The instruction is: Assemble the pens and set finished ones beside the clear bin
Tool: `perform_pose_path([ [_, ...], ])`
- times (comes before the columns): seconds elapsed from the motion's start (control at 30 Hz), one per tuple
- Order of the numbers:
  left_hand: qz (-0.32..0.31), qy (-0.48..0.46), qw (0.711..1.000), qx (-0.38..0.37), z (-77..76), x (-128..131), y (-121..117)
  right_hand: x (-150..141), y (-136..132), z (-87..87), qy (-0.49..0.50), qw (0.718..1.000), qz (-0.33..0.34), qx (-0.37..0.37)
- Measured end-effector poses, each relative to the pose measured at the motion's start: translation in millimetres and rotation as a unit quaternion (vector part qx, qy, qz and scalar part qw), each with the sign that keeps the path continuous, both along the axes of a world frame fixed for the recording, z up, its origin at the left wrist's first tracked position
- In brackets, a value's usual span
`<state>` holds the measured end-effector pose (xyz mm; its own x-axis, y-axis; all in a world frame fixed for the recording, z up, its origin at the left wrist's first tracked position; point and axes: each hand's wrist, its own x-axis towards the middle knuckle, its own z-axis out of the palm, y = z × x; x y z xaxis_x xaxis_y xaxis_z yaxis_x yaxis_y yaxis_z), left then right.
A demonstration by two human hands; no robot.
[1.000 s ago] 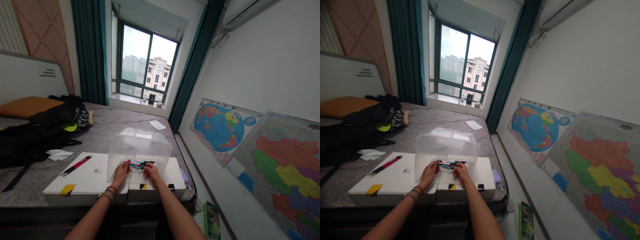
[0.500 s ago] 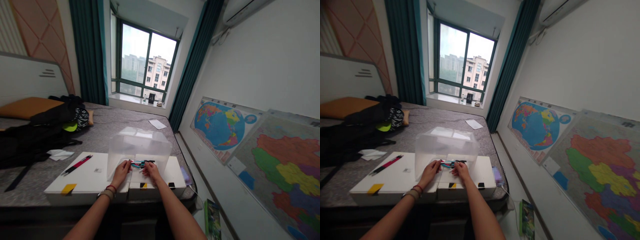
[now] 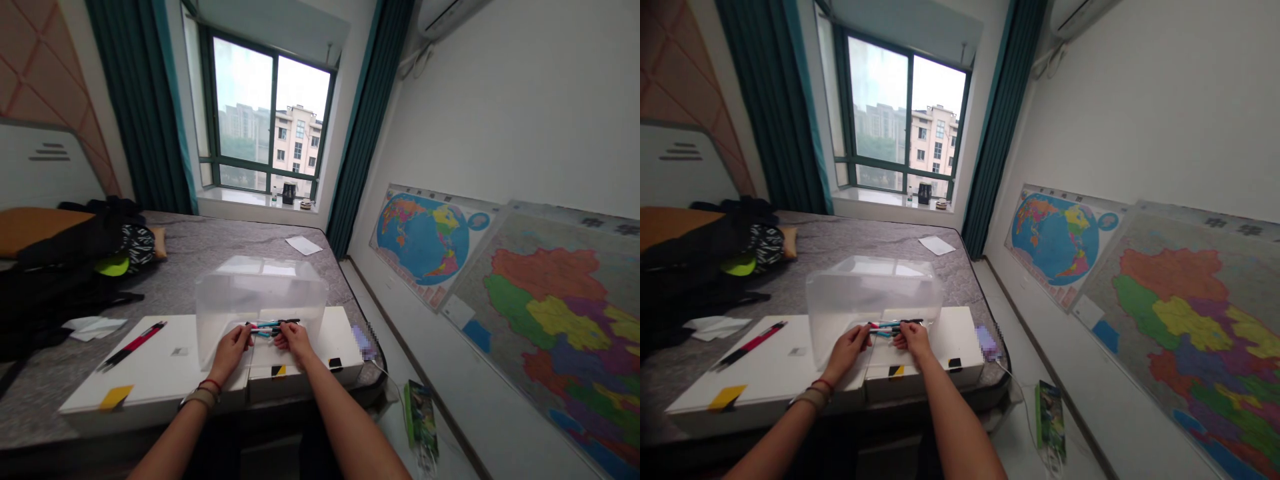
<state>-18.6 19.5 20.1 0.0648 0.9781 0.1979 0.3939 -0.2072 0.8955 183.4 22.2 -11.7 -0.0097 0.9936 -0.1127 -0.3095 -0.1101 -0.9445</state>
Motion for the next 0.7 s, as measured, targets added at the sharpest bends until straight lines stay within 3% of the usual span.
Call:
perform_pose_path([
  [0.17,0.007,-0.009,1.0,-0.021,-2.1,1,4,-2,1,-3.3,0.014,0.999,-0.027,0.008],
  [0.4,0.002,-0.041,0.999,-0.028,-11.3,1,13,-4,-3,5.5,0.019,1.0,-0.011,-0.008],
  [0.7,0.011,-0.044,0.998,-0.036,-6.7,1,12,-6,-3,7.4,-0.003,0.999,-0.033,-0.008],
])
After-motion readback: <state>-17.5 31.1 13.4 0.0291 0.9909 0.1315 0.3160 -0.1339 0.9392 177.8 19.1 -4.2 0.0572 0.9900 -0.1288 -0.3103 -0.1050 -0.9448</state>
